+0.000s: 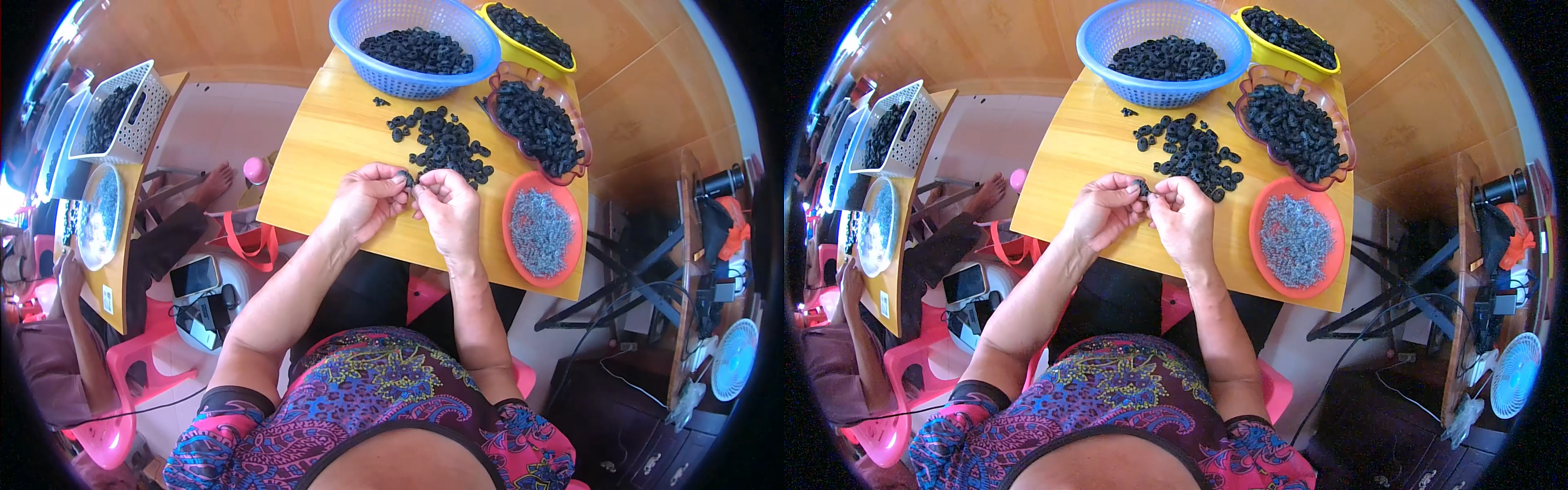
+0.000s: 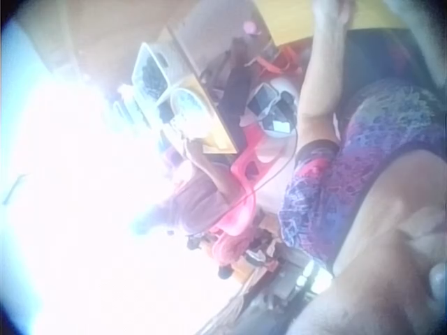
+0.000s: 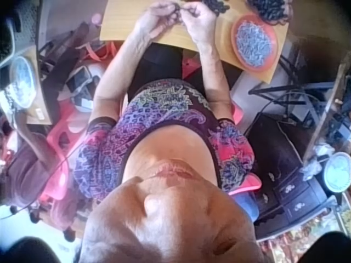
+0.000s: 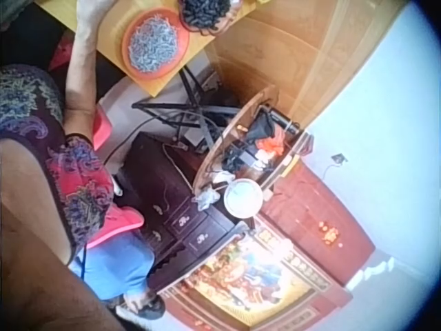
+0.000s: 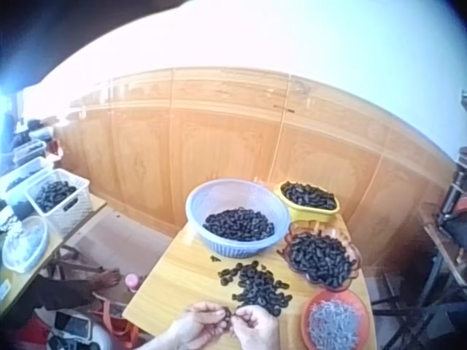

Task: The person assembles plastic clips by taking metal springs from a tray and inserting them into plastic components by hand.

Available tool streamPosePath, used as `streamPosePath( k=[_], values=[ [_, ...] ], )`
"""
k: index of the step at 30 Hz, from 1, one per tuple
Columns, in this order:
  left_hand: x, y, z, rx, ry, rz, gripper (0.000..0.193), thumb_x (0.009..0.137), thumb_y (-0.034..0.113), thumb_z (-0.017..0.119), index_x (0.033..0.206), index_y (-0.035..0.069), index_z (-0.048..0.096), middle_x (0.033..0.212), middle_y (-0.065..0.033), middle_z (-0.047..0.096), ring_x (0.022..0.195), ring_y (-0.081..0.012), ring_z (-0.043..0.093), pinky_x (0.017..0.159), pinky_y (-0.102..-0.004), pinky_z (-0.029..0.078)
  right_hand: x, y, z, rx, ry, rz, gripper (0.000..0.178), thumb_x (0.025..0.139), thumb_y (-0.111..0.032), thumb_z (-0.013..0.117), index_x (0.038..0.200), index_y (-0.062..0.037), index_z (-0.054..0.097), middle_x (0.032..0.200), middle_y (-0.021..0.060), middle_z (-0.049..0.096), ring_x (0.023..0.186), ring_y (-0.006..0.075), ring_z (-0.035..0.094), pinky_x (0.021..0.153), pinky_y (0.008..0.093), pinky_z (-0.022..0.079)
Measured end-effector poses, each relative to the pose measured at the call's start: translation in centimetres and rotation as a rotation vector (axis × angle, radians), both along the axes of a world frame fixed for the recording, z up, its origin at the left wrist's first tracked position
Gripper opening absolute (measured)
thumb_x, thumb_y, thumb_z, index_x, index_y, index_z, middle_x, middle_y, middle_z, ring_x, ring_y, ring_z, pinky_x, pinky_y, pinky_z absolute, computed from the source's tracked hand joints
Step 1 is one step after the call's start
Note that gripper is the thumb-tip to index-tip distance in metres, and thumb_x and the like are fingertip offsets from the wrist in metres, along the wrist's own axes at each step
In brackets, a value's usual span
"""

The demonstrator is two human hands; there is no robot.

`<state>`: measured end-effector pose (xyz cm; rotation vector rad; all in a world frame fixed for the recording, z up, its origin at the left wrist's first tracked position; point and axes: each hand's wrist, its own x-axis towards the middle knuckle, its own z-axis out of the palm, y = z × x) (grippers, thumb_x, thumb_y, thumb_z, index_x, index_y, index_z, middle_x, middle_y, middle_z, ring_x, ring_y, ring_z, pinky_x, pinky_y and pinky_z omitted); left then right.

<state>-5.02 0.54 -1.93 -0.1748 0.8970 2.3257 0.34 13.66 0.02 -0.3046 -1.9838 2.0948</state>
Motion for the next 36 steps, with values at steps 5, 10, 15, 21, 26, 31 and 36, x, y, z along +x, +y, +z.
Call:
streamPosePath(
  k=[5, 10, 15, 21, 26, 31, 36],
  values=[
    [0.1, -0.1, -0.3, -0.088, 0.221, 0.012, 0.009, 0.084, -0.005, 0.058, 0.092, -0.003, 0.06, 0.079, -0.0099, 0.063, 0.067, -0.0166, 0.06, 0.059, -0.0261, 0.05, 0.2, 0.5, -0.1, 0.089, 0.072, 0.086, 0.004, 0.083, 0.004, 0.058, 0.08, 0.0013, 0.057, 0.066, 0.0022, 0.058, 0.057, 0.0053, 0.056, 0.048, 0.0209, 0.049],
    [0.8, 0.8, 0.5, -0.245, 0.414, 0.103, 0.011, 0.081, -0.008, 0.061, 0.09, -0.004, 0.062, 0.072, -0.0058, 0.061, 0.06, -0.0099, 0.054, 0.054, -0.0222, 0.045, 0.5, 0.4, 0.3, 0.105, 0.046, 0.079, 0.003, 0.082, 0.005, 0.058, 0.081, 0.002, 0.058, 0.066, 0.0034, 0.058, 0.056, 0.0072, 0.056, 0.05, 0.0205, 0.048],
    [0.9, 0.8, 0.7, -0.506, 0.647, 0.1, 0.008, 0.082, -0.006, 0.061, 0.089, -0.003, 0.062, 0.072, -0.0044, 0.061, 0.059, -0.0091, 0.055, 0.054, -0.022, 0.045, 0.6, 0.5, 0.0, 0.074, 0.055, 0.074, 0.005, 0.083, 0.005, 0.057, 0.081, 0.0009, 0.056, 0.066, 0.0025, 0.057, 0.056, 0.0055, 0.056, 0.048, 0.021, 0.049],
    [1.1, 0.5, 1.0, -0.041, 0.256, -0.027, 0.004, 0.083, -0.002, 0.062, 0.087, -0.003, 0.06, 0.074, -0.0088, 0.063, 0.058, -0.0128, 0.057, 0.054, -0.0231, 0.047, 0.8, 1.9, 0.0, 0.035, 0.298, 0.211, 0.021, 0.078, 0.004, 0.066, 0.098, 0.0054, 0.06, 0.091, 0.0064, 0.059, 0.081, 0.0124, 0.059, 0.072, 0.0235, 0.051],
    [1.6, 0.6, 1.0, -0.038, 0.288, -0.039, 0.004, 0.083, -0.003, 0.061, 0.088, -0.003, 0.059, 0.075, -0.0105, 0.063, 0.058, -0.0137, 0.057, 0.056, -0.0242, 0.048, 0.8, 1.9, -0.4, 0.212, 0.332, 0.133, 0.016, 0.077, 0.005, 0.067, 0.091, 0.0034, 0.062, 0.086, 0.0082, 0.06, 0.075, 0.0134, 0.061, 0.066, 0.025, 0.051],
    [1.5, 0.9, 0.8, -0.023, 0.29, -0.106, 0.005, 0.085, -0.002, 0.059, 0.09, -0.004, 0.06, 0.08, -0.0114, 0.064, 0.063, -0.0139, 0.058, 0.06, -0.0245, 0.049, 1.3, 2.4, -0.7, 0.324, 0.357, 0.119, 0.013, 0.083, 0.005, 0.061, 0.096, 0.0051, 0.059, 0.092, 0.0064, 0.057, 0.08, 0.0116, 0.059, 0.07, 0.0236, 0.05],
    [1.9, 1.1, 1.8, -0.14, 0.241, -0.125, 0.028, 0.09, 0.002, 0.053, 0.116, -0.007, 0.053, 0.089, -0.0135, 0.064, 0.07, -0.0145, 0.058, 0.067, -0.0249, 0.049, 1.9, 4.0, -0.2, 0.278, 0.148, 0.086, 0.015, 0.086, 0.003, 0.057, 0.101, 0.0044, 0.059, 0.085, 0.0066, 0.063, 0.072, 0.0097, 0.06, 0.064, 0.0224, 0.05]
  ],
)
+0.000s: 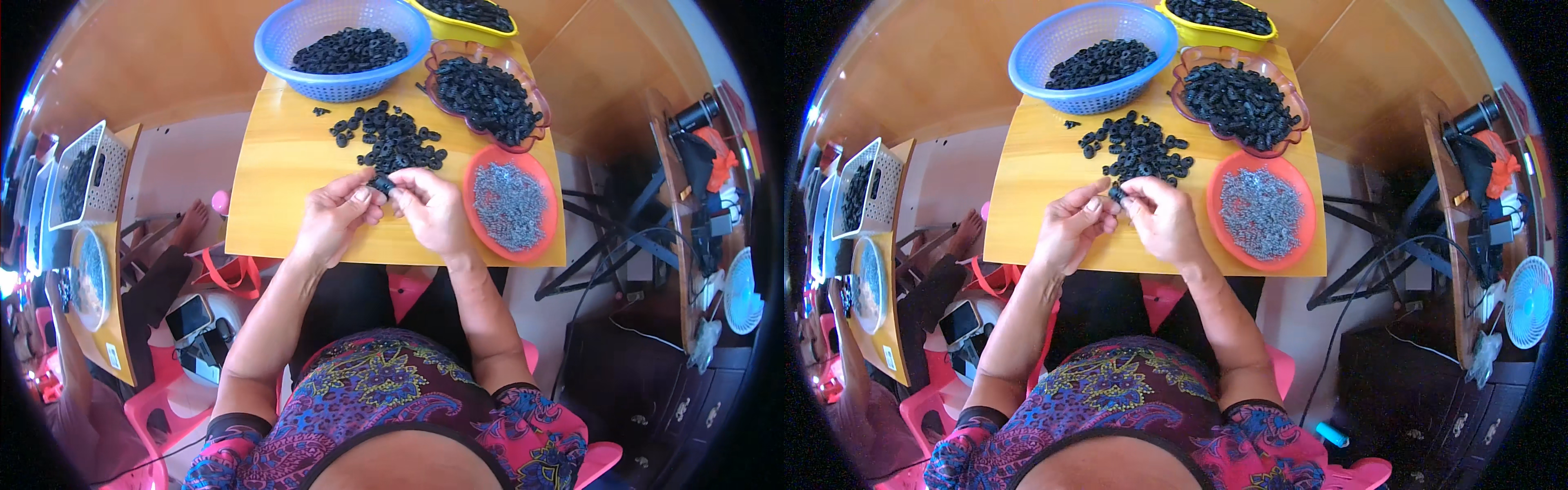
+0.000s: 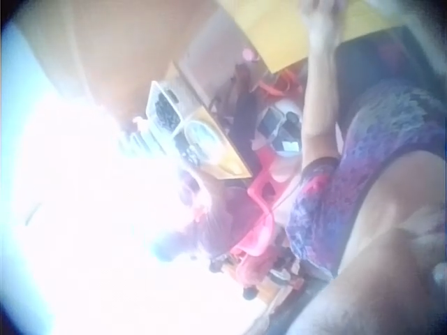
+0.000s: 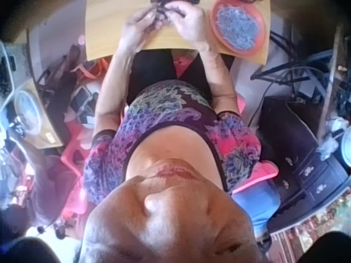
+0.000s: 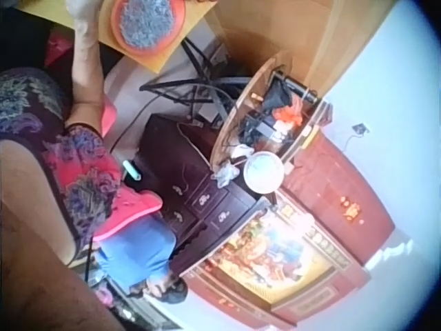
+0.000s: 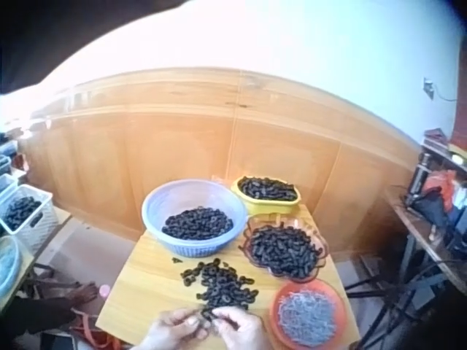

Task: The person assembles plastic clips by taking metal springs from a tray and inserting them into plastic components by hand.

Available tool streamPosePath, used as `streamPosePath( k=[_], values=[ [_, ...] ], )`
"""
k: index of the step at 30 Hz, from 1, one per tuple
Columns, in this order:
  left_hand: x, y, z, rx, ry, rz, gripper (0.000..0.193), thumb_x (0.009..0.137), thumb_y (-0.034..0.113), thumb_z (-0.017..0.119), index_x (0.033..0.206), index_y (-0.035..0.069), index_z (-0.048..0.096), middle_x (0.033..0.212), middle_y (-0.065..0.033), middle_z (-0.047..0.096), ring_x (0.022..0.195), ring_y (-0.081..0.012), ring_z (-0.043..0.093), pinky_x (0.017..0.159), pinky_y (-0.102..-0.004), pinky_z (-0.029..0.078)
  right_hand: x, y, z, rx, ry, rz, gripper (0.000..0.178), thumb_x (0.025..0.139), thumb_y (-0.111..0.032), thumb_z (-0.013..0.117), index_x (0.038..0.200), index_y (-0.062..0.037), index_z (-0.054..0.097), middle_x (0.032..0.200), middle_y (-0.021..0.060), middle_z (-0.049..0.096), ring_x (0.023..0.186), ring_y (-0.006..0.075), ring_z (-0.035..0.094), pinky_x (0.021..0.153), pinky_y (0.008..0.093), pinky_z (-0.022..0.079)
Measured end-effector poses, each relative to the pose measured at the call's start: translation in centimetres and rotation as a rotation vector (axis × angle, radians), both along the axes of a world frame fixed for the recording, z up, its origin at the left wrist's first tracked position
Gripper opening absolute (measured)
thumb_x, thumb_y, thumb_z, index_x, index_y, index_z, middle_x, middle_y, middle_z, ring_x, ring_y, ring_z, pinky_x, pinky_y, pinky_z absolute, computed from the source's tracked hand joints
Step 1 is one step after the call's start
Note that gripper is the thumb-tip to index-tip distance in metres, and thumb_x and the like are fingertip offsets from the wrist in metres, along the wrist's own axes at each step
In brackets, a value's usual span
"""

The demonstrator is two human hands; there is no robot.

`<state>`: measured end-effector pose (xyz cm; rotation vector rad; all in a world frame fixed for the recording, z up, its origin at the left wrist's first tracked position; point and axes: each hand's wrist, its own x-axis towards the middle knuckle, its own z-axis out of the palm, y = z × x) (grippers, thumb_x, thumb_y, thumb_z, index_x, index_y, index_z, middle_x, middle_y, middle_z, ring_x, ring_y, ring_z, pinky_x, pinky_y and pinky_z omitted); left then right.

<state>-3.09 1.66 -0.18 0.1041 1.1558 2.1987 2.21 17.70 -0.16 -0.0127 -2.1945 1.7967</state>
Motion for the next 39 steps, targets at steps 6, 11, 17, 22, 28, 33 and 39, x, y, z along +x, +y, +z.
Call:
streamPosePath(
  k=[6, 11, 17, 22, 28, 33, 39],
  values=[
    [-1.0, -0.5, -0.7, 0.017, -0.006, 0.117, 0.032, 0.09, 0.003, 0.054, 0.119, -0.008, 0.048, 0.086, -0.0138, 0.062, 0.069, -0.0162, 0.058, 0.066, -0.0262, 0.048, -3.7, 9.9, 3.8, 0.063, -0.003, -0.441, 0.017, 0.083, -0.002, 0.058, 0.099, 0.0042, 0.06, 0.074, 0.005, 0.061, 0.058, 0.0084, 0.055, 0.052, 0.0199, 0.045],
    [-0.8, -0.1, -0.3, -0.055, 0.018, 0.104, 0.03, 0.089, 0.003, 0.054, 0.116, -0.009, 0.05, 0.085, -0.0138, 0.062, 0.068, -0.0156, 0.058, 0.064, -0.0255, 0.047, -4.8, 17.7, 3.2, 0.621, -0.081, -0.566, 0.032, 0.082, -0.011, 0.064, 0.111, 0.002, 0.061, 0.081, 0.01, 0.066, 0.064, 0.014, 0.061, 0.059, 0.0274, 0.05],
    [-1.0, -0.4, -0.8, -0.108, 0.058, 0.132, 0.027, 0.088, 0.0, 0.055, 0.112, -0.01, 0.051, 0.083, -0.0133, 0.062, 0.065, -0.0145, 0.057, 0.062, -0.0246, 0.046, 2.2, 15.1, 3.9, 0.938, -0.389, -0.614, 0.028, 0.078, -0.023, 0.065, 0.089, 0.0026, 0.063, 0.083, 0.0241, 0.062, 0.081, 0.0397, 0.06, 0.076, 0.045, 0.046],
    [-0.8, -0.1, -1.2, -0.116, 0.095, 0.106, 0.022, 0.088, 0.001, 0.053, 0.109, -0.007, 0.055, 0.084, -0.0133, 0.062, 0.068, -0.0164, 0.057, 0.065, -0.0256, 0.048, 3.1, 13.7, -0.2, 1.051, -0.343, -0.644, 0.05, 0.08, -0.034, 0.063, 0.117, -0.0004, 0.056, 0.115, 0.0227, 0.055, 0.107, 0.0389, 0.052, 0.091, 0.0431, 0.041],
    [-1.0, -0.3, -1.4, -0.179, 0.125, 0.117, 0.021, 0.088, 0.002, 0.054, 0.107, -0.007, 0.056, 0.082, -0.013, 0.062, 0.066, -0.0158, 0.057, 0.062, -0.0249, 0.047, 3.3, 12.6, 0.3, 1.183, -0.482, -0.568, 0.058, 0.08, -0.039, 0.064, 0.125, -0.0061, 0.051, 0.12, 0.0163, 0.052, 0.111, 0.0363, 0.047, 0.094, 0.0432, 0.038],
    [-0.9, -0.4, -1.3, -0.191, 0.115, 0.125, 0.021, 0.088, 0.002, 0.054, 0.107, -0.007, 0.056, 0.081, -0.0125, 0.062, 0.065, -0.0155, 0.056, 0.061, -0.0243, 0.046, 2.9, 12.9, 0.9, 1.157, -0.427, -0.524, 0.051, 0.078, -0.041, 0.066, 0.116, -0.0076, 0.056, 0.111, 0.0162, 0.055, 0.106, 0.033, 0.049, 0.086, 0.0445, 0.04],
    [-1.0, -0.5, -0.9, -0.213, 0.126, 0.137, 0.02, 0.088, 0.003, 0.055, 0.106, -0.006, 0.057, 0.08, -0.012, 0.062, 0.065, -0.0152, 0.056, 0.061, -0.0237, 0.045, 3.2, 14.5, -1.0, 1.039, -0.15, -0.567, 0.028, 0.076, -0.025, 0.069, 0.092, -0.0019, 0.064, 0.087, 0.017, 0.061, 0.089, 0.0349, 0.055, 0.078, 0.0428, 0.045]
  ],
)
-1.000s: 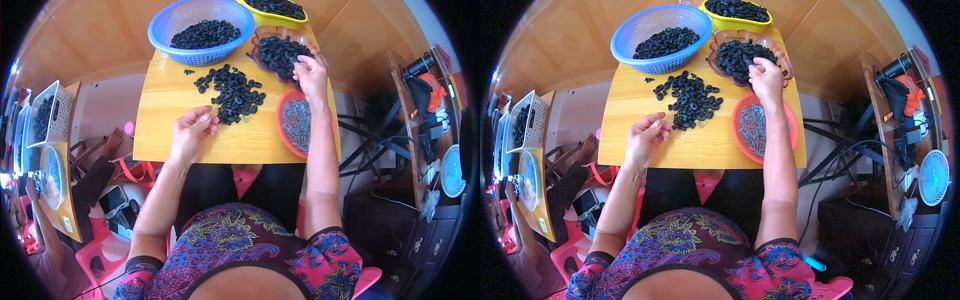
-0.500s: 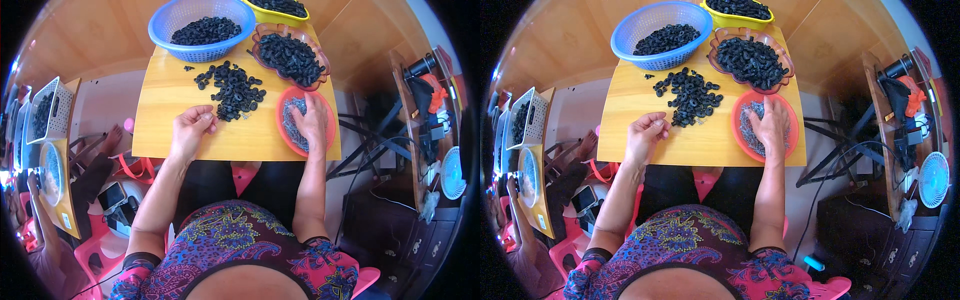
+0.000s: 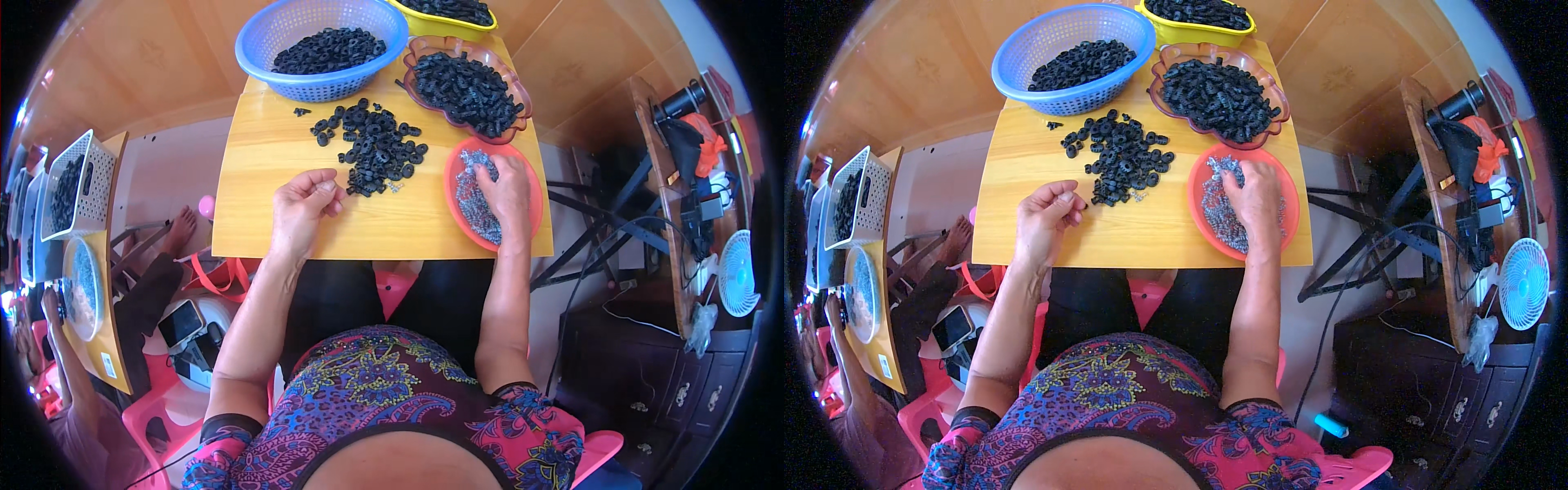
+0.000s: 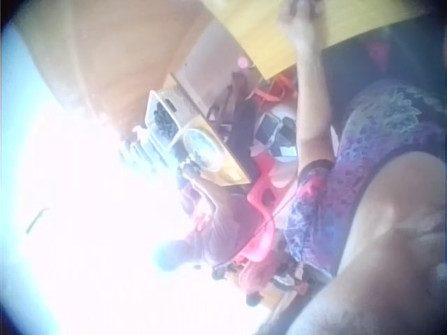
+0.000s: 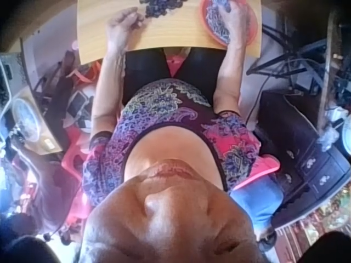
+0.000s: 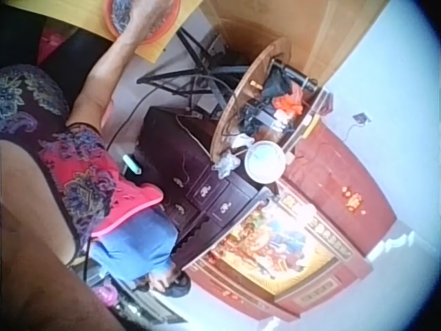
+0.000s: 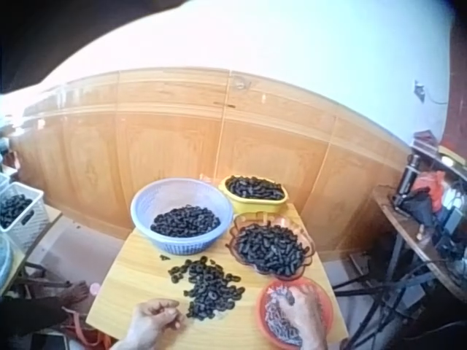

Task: The person assembles plastic clips by taking metal springs from a tray and inserting them into plastic components by hand.

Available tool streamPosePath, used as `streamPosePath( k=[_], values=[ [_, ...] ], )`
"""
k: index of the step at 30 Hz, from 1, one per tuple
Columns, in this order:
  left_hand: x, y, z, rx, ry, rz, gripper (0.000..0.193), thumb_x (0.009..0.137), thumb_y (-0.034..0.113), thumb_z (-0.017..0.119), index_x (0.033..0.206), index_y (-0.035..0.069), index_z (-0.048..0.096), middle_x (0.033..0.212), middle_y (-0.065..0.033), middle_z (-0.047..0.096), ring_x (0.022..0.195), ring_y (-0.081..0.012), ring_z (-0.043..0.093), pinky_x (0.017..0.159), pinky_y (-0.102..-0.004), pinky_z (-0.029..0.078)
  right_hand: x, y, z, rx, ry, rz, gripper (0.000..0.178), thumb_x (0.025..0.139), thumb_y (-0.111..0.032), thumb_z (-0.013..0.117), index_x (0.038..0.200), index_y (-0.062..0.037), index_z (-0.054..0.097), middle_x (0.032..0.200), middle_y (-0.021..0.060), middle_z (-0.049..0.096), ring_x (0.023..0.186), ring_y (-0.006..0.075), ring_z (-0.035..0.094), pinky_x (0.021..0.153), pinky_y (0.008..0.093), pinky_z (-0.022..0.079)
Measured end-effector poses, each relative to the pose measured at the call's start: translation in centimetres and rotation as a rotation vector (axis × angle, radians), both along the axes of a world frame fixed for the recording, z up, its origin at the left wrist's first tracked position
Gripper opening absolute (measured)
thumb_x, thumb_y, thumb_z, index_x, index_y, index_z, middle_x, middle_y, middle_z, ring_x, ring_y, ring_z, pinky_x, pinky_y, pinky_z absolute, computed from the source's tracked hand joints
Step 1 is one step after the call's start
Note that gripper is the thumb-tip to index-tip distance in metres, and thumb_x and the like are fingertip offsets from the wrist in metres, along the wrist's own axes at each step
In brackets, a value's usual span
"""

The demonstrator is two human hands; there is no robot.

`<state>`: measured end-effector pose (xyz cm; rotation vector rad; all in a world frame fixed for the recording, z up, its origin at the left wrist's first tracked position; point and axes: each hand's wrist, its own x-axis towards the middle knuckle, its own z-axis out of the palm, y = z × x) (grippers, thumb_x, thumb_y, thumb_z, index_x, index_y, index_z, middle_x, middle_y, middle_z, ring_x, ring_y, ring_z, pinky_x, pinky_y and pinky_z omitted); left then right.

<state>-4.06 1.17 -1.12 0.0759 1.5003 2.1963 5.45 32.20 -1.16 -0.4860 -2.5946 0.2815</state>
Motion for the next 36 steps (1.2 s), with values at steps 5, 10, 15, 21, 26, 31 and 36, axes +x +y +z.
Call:
streamPosePath(
  k=[5, 10, 15, 21, 26, 31, 36],
  values=[
    [-0.1, -0.1, -0.2, -0.015, 0.03, 0.021, 0.02, 0.088, 0.003, 0.055, 0.106, -0.007, 0.056, 0.081, -0.0114, 0.062, 0.065, -0.0146, 0.056, 0.061, -0.0239, 0.045, 0.3, -0.5, 0.9, -0.066, 0.095, 0.039, 0.02, 0.074, -0.015, 0.068, 0.086, 0.0001, 0.064, 0.082, 0.0179, 0.061, 0.079, 0.0337, 0.058, 0.071, 0.0401, 0.047],
    [-0.5, -0.3, -0.4, -0.111, 0.109, 0.072, 0.025, 0.086, 0.003, 0.057, 0.108, -0.008, 0.056, 0.08, -0.0097, 0.063, 0.064, -0.011, 0.056, 0.06, -0.022, 0.045, 1.0, -2.7, 4.2, -0.217, 0.14, 0.166, 0.016, 0.074, -0.005, 0.066, 0.088, 0.002, 0.063, 0.083, 0.0171, 0.061, 0.078, 0.0322, 0.06, 0.07, 0.0382, 0.048],
    [-0.9, -0.4, -0.2, -0.263, 0.203, 0.155, 0.025, 0.084, 0.005, 0.06, 0.106, -0.007, 0.059, 0.081, -0.0068, 0.063, 0.065, -0.0095, 0.056, 0.059, -0.022, 0.045, 2.5, -2.6, 3.7, -0.182, 0.075, 0.278, 0.016, 0.075, 0.003, 0.06, 0.091, 0.0018, 0.063, 0.092, 0.0168, 0.062, 0.087, 0.0324, 0.06, 0.077, 0.0368, 0.048],
    [-2.1, -1.4, -0.5, -0.304, 0.228, 0.291, 0.024, 0.083, 0.006, 0.061, 0.105, -0.006, 0.06, 0.083, -0.0068, 0.064, 0.067, -0.0101, 0.057, 0.061, -0.0221, 0.045, 2.7, -2.2, 2.5, -0.293, 0.218, 0.205, 0.023, 0.074, 0.012, 0.049, 0.09, 0.0036, 0.063, 0.098, 0.0166, 0.063, 0.091, 0.0301, 0.062, 0.081, 0.0351, 0.049],
    [-3.0, -1.1, -0.5, -0.376, 0.25, 0.289, 0.026, 0.082, 0.007, 0.063, 0.104, -0.005, 0.061, 0.083, -0.0063, 0.065, 0.068, -0.0104, 0.058, 0.061, -0.0223, 0.045, 3.2, -2.4, 2.6, -0.282, 0.247, 0.297, 0.021, 0.073, 0.013, 0.049, 0.086, 0.0039, 0.062, 0.092, 0.0162, 0.064, 0.088, 0.0302, 0.063, 0.079, 0.0347, 0.049],
    [-5.2, -0.7, 0.3, -0.67, 0.425, 0.228, 0.03, 0.079, 0.008, 0.062, 0.107, -0.002, 0.062, 0.093, -0.0108, 0.064, 0.076, -0.0161, 0.059, 0.07, -0.0277, 0.047, 3.0, -3.5, 3.4, -0.175, 0.135, 0.251, 0.021, 0.074, 0.008, 0.057, 0.093, 0.0019, 0.063, 0.102, 0.0132, 0.063, 0.095, 0.0287, 0.059, 0.086, 0.0345, 0.046],
    [-9.9, 0.9, -1.2, -0.946, 0.921, 0.17, 0.032, 0.077, 0.012, 0.061, 0.107, 0.002, 0.063, 0.113, -0.0166, 0.059, 0.095, -0.0304, 0.058, 0.087, -0.0385, 0.046, 2.7, -3.9, 2.7, -0.087, -0.021, 0.286, 0.028, 0.069, 0.005, 0.063, 0.097, -0.0009, 0.066, 0.103, 0.0123, 0.061, 0.097, 0.0309, 0.053, 0.088, 0.0375, 0.043]
  ],
)
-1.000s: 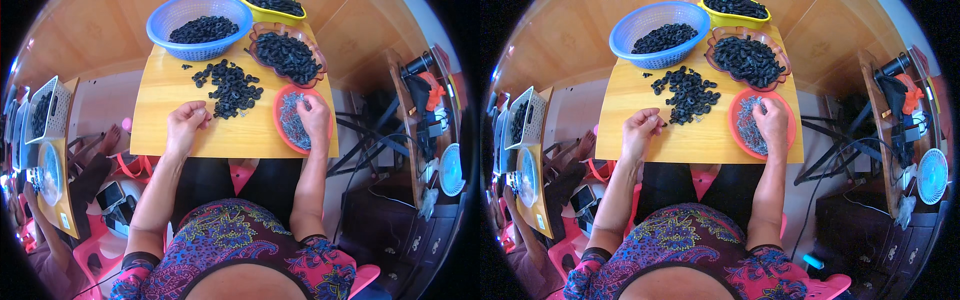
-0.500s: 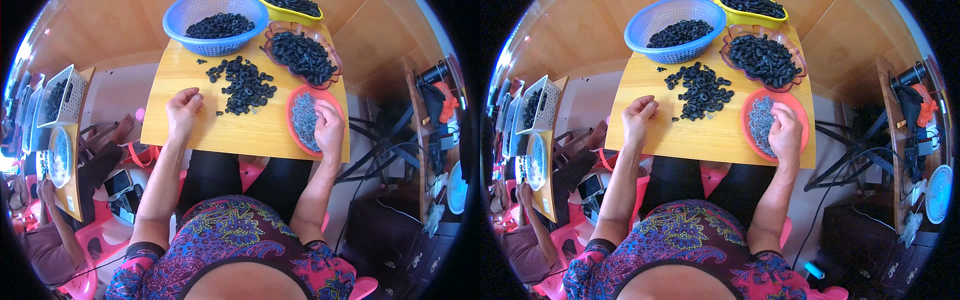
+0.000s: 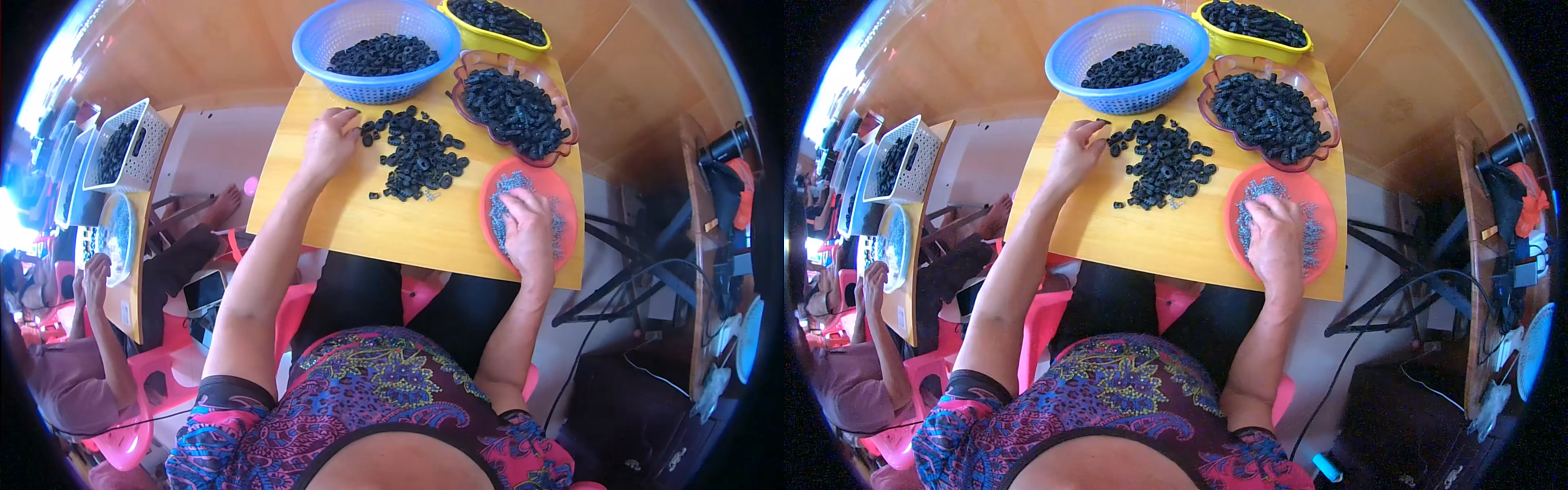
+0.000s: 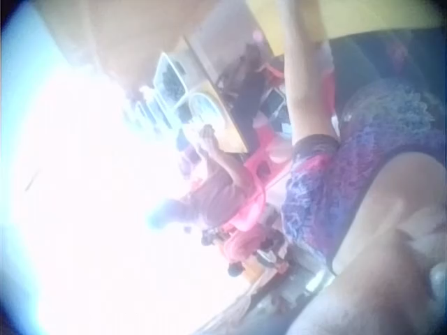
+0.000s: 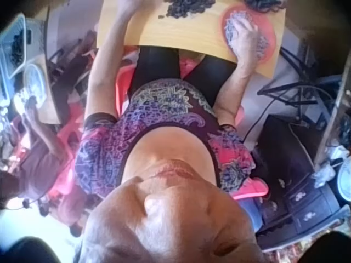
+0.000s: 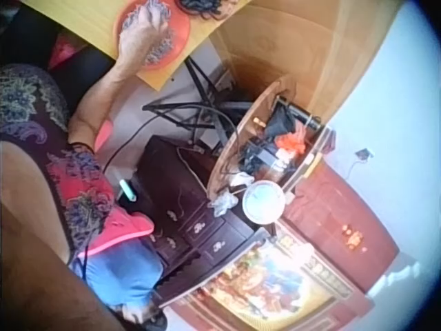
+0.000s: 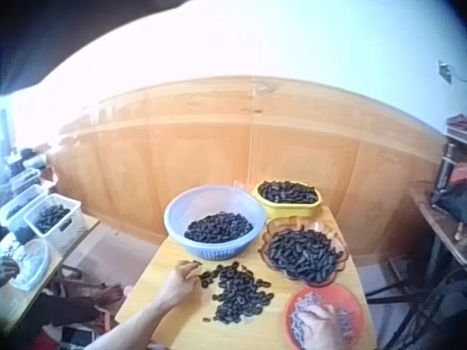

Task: The person assembles plastic clips by taking metal springs from a tray and inserting them into plastic components by hand.

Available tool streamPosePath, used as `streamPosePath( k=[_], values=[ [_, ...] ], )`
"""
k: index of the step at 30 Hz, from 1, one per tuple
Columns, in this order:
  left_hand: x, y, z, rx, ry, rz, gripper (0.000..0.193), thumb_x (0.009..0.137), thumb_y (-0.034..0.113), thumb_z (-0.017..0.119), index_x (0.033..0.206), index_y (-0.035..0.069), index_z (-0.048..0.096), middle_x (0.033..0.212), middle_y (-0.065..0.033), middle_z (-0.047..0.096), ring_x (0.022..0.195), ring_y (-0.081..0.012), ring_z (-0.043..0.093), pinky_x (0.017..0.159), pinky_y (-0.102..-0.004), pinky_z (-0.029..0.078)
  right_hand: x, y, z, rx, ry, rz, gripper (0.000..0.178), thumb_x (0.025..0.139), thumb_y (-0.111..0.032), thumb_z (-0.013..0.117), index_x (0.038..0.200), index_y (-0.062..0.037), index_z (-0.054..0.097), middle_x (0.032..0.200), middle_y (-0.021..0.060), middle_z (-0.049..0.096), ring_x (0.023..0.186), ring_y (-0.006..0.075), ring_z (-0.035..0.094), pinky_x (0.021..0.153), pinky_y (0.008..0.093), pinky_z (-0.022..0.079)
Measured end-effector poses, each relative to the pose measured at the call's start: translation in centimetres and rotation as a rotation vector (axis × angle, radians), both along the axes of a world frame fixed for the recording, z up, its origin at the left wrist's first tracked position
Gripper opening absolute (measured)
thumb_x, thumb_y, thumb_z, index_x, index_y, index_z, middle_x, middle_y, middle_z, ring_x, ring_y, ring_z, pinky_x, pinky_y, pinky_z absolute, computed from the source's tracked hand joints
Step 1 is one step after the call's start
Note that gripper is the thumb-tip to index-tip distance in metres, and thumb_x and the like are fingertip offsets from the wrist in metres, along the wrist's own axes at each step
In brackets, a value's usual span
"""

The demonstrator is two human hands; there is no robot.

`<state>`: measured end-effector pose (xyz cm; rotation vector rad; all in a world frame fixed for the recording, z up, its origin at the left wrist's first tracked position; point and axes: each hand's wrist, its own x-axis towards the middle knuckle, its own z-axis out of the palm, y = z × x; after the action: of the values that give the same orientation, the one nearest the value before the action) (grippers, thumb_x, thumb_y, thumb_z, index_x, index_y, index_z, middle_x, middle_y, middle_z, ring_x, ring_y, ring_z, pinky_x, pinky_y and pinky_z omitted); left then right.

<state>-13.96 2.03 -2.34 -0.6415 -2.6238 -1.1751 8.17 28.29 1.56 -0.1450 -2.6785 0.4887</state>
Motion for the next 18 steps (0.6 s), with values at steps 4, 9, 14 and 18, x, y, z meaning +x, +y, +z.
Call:
streamPosePath(
  k=[4, 9, 14, 18],
  values=[
    [-0.4, 2.0, -1.1, -0.2, 0.127, -0.065, 0.029, 0.075, 0.008, 0.06, 0.104, 0.003, 0.065, 0.104, -0.0149, 0.062, 0.092, -0.0336, 0.056, 0.085, -0.0413, 0.045, -0.1, 0.2, -1.2, -0.009, 0.026, 0.021, 0.024, 0.067, 0.007, 0.063, 0.089, 0.0001, 0.067, 0.092, 0.0115, 0.062, 0.092, 0.0303, 0.053, 0.084, 0.0376, 0.044],
    [0.8, 2.7, -1.9, -0.116, 0.143, -0.116, 0.023, 0.076, 0.004, 0.056, 0.096, 0.002, 0.067, 0.095, -0.0153, 0.063, 0.089, -0.0336, 0.056, 0.082, -0.0405, 0.045, -0.4, 0.0, -1.0, -0.007, 0.041, 0.01, 0.019, 0.066, 0.007, 0.063, 0.084, 0.0008, 0.064, 0.091, 0.0132, 0.059, 0.09, 0.0311, 0.053, 0.083, 0.0376, 0.044],
    [2.0, 3.0, -1.8, -0.033, 0.028, -0.086, 0.025, 0.072, -0.002, 0.055, 0.094, 0.0, 0.066, 0.092, -0.0166, 0.063, 0.088, -0.0334, 0.058, 0.083, -0.0389, 0.047, -0.4, -0.1, -0.9, -0.025, 0.047, -0.008, 0.016, 0.067, 0.008, 0.063, 0.081, 0.0008, 0.061, 0.092, 0.0139, 0.056, 0.09, 0.0319, 0.054, 0.082, 0.0378, 0.044],
    [2.4, 3.6, -0.9, 0.06, -0.171, -0.025, 0.029, 0.069, -0.005, 0.056, 0.095, 0.001, 0.066, 0.089, -0.0157, 0.063, 0.082, -0.0285, 0.062, 0.076, -0.036, 0.05, -0.2, 0.5, -0.9, -0.113, 0.181, -0.002, 0.015, 0.069, 0.009, 0.06, 0.081, 0.0003, 0.061, 0.089, 0.0138, 0.058, 0.087, 0.0314, 0.056, 0.078, 0.0375, 0.045]
  ],
)
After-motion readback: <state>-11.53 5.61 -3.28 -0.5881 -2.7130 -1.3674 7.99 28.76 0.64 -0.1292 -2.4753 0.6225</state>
